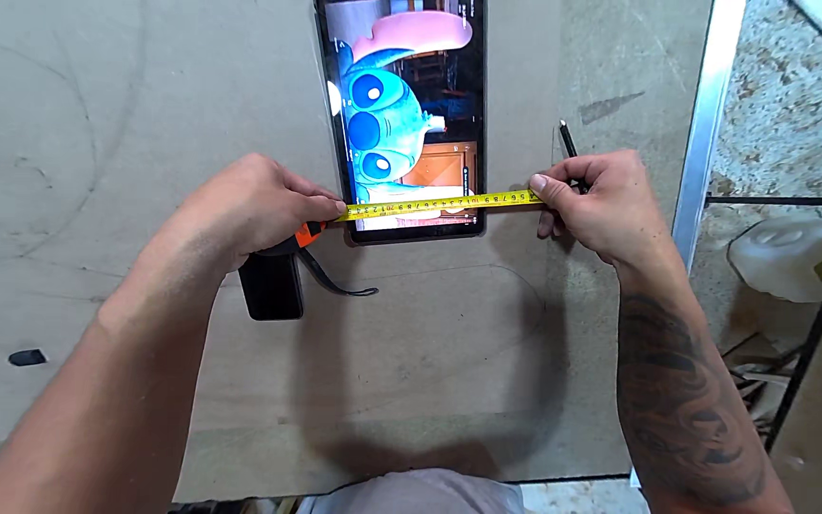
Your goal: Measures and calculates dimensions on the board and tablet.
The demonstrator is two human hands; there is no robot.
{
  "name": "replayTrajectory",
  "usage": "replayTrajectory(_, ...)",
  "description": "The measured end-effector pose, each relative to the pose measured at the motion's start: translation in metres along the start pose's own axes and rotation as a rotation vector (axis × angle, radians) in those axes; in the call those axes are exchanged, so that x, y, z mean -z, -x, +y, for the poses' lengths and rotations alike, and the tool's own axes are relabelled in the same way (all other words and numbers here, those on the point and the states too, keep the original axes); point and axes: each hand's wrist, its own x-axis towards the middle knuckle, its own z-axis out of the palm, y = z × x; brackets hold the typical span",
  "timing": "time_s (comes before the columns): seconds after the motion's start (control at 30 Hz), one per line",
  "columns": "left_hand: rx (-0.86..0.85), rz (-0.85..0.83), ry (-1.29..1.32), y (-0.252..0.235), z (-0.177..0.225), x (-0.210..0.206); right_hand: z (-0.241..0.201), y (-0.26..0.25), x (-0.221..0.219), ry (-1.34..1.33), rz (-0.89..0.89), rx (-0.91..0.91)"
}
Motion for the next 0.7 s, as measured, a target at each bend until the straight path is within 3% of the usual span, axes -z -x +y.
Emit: replayTrajectory(0.7,-0.004,0.004,0.006,-0.0022,-0.0023,-0.0006,0.0011,-0.0003,-0.0003,-0.028,0.001,-0.005)
